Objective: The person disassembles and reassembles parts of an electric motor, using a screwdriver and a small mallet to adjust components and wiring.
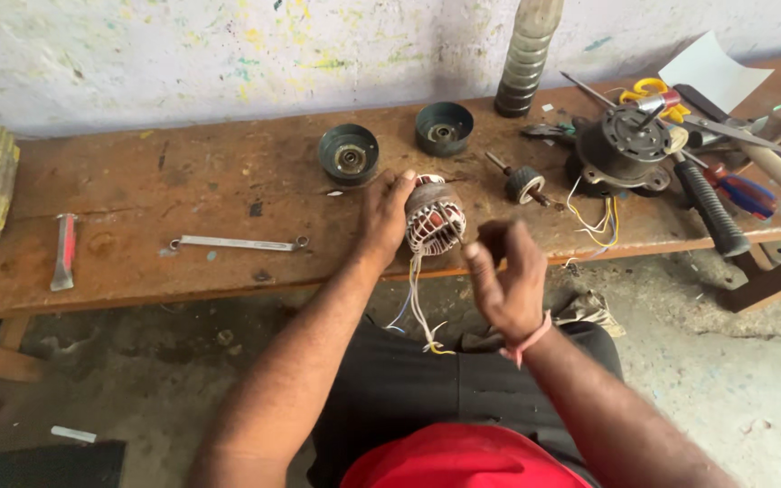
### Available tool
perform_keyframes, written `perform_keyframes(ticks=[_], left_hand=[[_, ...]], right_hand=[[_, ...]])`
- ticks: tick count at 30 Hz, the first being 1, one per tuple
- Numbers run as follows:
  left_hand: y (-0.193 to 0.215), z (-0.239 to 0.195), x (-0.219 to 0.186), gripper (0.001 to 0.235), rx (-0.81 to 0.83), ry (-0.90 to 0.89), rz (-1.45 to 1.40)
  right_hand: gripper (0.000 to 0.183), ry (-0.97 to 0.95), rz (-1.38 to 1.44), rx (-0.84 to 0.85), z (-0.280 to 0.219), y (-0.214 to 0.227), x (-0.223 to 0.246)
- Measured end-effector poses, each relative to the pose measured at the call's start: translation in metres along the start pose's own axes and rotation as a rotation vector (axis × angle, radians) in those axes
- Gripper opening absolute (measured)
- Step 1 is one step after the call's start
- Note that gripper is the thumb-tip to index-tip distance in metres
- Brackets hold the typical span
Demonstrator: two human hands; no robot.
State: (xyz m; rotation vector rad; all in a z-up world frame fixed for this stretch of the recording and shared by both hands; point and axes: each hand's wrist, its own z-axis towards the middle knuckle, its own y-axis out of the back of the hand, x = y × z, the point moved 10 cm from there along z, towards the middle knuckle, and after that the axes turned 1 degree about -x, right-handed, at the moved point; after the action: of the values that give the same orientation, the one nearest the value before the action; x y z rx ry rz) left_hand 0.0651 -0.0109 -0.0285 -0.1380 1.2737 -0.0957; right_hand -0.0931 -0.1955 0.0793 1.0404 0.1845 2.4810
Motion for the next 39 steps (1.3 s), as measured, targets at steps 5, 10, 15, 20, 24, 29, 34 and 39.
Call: perform_keyframes(ticks=[5, 10, 15, 20, 24, 29, 34, 39], left_hand=[[-0.005, -0.005, -0.019, 0.034, 0.035, -0.126, 0.009], [-0.01, -0.012, -0.034, 0.03, 0.1, -0.155, 0.042], [-0.014, -0.019, -0.051, 0.032, 0.117, -0.276, 0.096], [-0.012, -0.017, -0.05, 0.033, 0.097, -0.203, 0.158], [-0.014, -0.02, -0.056, 0.032, 0.013, -0.252, 0.252], [-0.01, -0.02, -0.064, 0.029, -0.072, -0.316, 0.312], [-0.007, -0.003, -0.039, 0.03, -0.064, -0.269, 0.243], [-0.02, 0.022, -0.009, 0.041, 0.115, 0.1, 0.155]], right_hand=[[0.014, 0.016, -0.186, 0.01, 0.004, -0.01, 0.013], [0.011, 0.201, -0.275, 0.007, 0.013, -0.016, 0.027], [0.032, -0.001, -0.373, 0.145, 0.034, -0.033, -0.002], [0.026, 0.033, -0.352, 0.11, 0.046, -0.03, 0.004], [0.016, 0.131, -0.384, 0.068, 0.042, -0.027, 0.009], [0.019, 0.14, -0.45, 0.091, 0.026, -0.009, 0.008], [0.016, 0.215, -0.462, 0.074, -0.004, 0.032, 0.024], [0.008, -0.201, -0.303, -0.013, -0.034, 0.084, -0.013]])
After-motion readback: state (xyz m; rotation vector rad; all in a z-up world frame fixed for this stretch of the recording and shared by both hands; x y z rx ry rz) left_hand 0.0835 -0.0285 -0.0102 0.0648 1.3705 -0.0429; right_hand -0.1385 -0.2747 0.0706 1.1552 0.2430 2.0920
